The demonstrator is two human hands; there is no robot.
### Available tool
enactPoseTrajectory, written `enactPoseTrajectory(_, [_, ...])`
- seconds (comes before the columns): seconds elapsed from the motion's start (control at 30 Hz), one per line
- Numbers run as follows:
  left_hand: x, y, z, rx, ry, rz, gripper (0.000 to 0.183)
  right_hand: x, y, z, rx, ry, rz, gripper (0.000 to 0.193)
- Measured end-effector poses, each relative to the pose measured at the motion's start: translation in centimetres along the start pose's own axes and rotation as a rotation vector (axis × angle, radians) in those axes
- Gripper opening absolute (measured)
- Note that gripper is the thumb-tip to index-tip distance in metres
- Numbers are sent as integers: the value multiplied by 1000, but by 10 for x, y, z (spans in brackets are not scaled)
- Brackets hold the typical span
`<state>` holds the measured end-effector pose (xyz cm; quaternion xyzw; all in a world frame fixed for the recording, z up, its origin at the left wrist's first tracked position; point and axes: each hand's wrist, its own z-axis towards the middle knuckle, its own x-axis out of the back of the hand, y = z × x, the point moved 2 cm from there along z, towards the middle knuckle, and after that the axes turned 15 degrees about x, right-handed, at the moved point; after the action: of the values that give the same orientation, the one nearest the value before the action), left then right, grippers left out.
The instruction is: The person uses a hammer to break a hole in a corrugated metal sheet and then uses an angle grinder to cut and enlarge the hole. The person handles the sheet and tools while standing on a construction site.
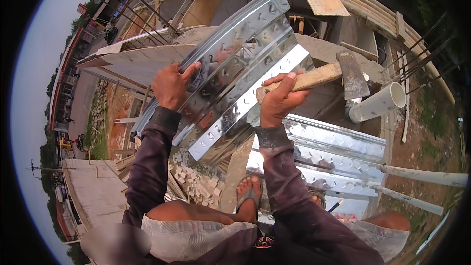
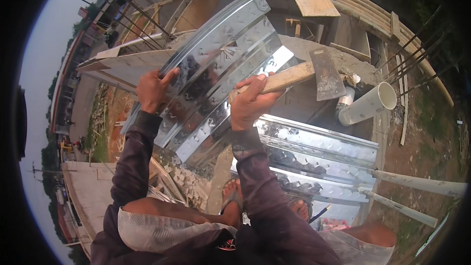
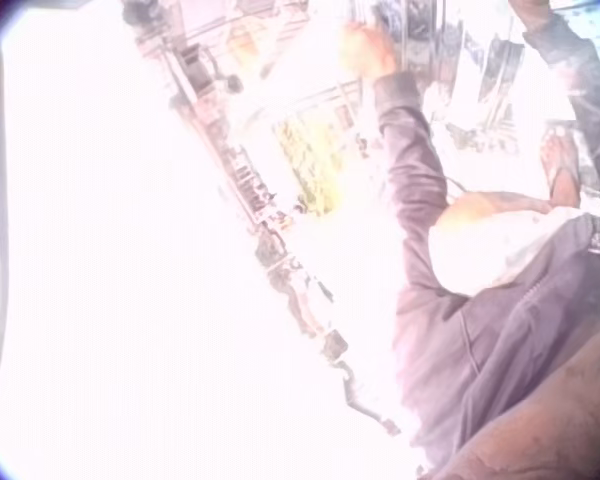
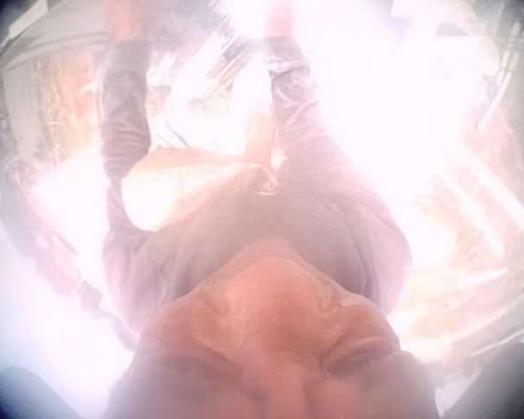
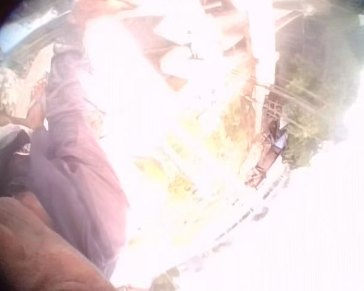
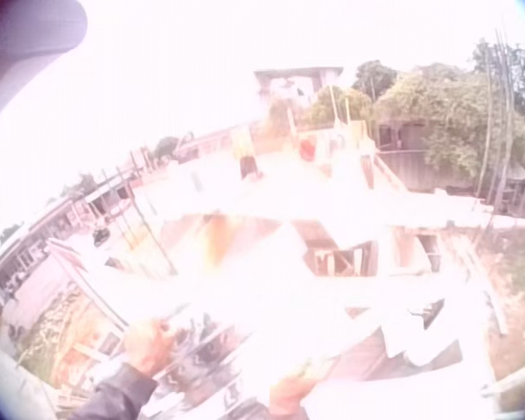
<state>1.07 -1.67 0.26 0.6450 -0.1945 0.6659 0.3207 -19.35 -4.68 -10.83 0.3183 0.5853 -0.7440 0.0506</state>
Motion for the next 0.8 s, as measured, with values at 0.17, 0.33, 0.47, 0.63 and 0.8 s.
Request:
enactPoseTrajectory(0.17, [11, -5, 32, 20, 149, 60, 76, -15, -2, 29, -661, -539, 24, 18])
enactPoseTrajectory(0.33, [1, -3, 24, 40, 169, -49, 74, 12, -46, 67, -418, -366, 69, 20])
enactPoseTrajectory(0.47, [2, -4, 18, 59, 152, -53, 72, 12, -85, 77, -25, -76, 118, 30])
enactPoseTrajectory(0.63, [7, 30, 4, -57, 196, -59, 67, -11, -1, 37, -252, -294, 52, 29])
enactPoseTrajectory(0.8, [10, -13, 14, 28, 168, -42, 66, -10, -21, 39, -612, -608, 152, 21])
